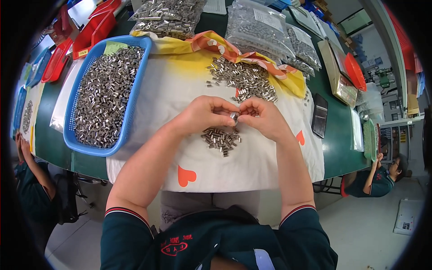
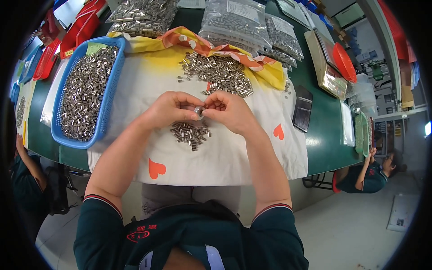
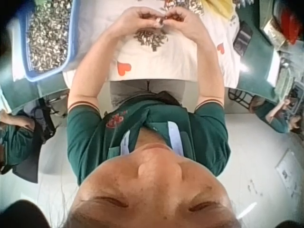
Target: Inspecting and sorting small metal buckle components on a workstation.
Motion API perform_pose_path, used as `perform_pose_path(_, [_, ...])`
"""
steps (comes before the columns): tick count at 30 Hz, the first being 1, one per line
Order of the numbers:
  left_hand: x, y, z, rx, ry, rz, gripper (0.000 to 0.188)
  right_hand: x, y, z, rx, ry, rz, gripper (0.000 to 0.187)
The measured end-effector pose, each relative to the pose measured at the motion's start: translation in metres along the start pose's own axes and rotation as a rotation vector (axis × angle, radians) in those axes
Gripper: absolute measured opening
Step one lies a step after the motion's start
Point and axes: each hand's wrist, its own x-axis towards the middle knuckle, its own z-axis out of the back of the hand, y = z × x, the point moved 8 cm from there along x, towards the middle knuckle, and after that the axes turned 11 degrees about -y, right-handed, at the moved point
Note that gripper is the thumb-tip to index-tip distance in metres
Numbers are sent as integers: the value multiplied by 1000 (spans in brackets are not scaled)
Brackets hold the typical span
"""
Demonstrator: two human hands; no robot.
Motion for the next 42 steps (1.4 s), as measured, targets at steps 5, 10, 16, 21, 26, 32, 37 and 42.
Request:
perform_pose_path(5, [0, -2, 1, 39, 3, -23, 27, 0, -8, -4, 65, 17, -31, 15])
perform_pose_path(10, [0, 2, 2, 235, 6, -66, 28, -1, -2, -4, -32, 48, -46, 14])
perform_pose_path(16, [-7, -3, -6, 343, 67, -24, 29, 32, 23, 4, -659, -230, 397, 13])
perform_pose_path(21, [-9, -7, -9, 344, 106, -3, 28, 30, 19, -14, -852, -305, 576, 9])
perform_pose_path(26, [-6, -2, -1, 235, 62, -47, 28, 15, 20, 3, -541, -419, 515, 8])
perform_pose_path(32, [5, 1, 10, -46, -112, -14, 28, -3, -4, 7, 146, -243, 148, 7])
perform_pose_path(37, [4, 0, 10, -41, -128, -14, 28, -8, 4, 5, 24, -212, 229, 8])
perform_pose_path(42, [4, 4, 10, -23, -132, 0, 30, -13, 15, 4, -83, -221, 284, 7])
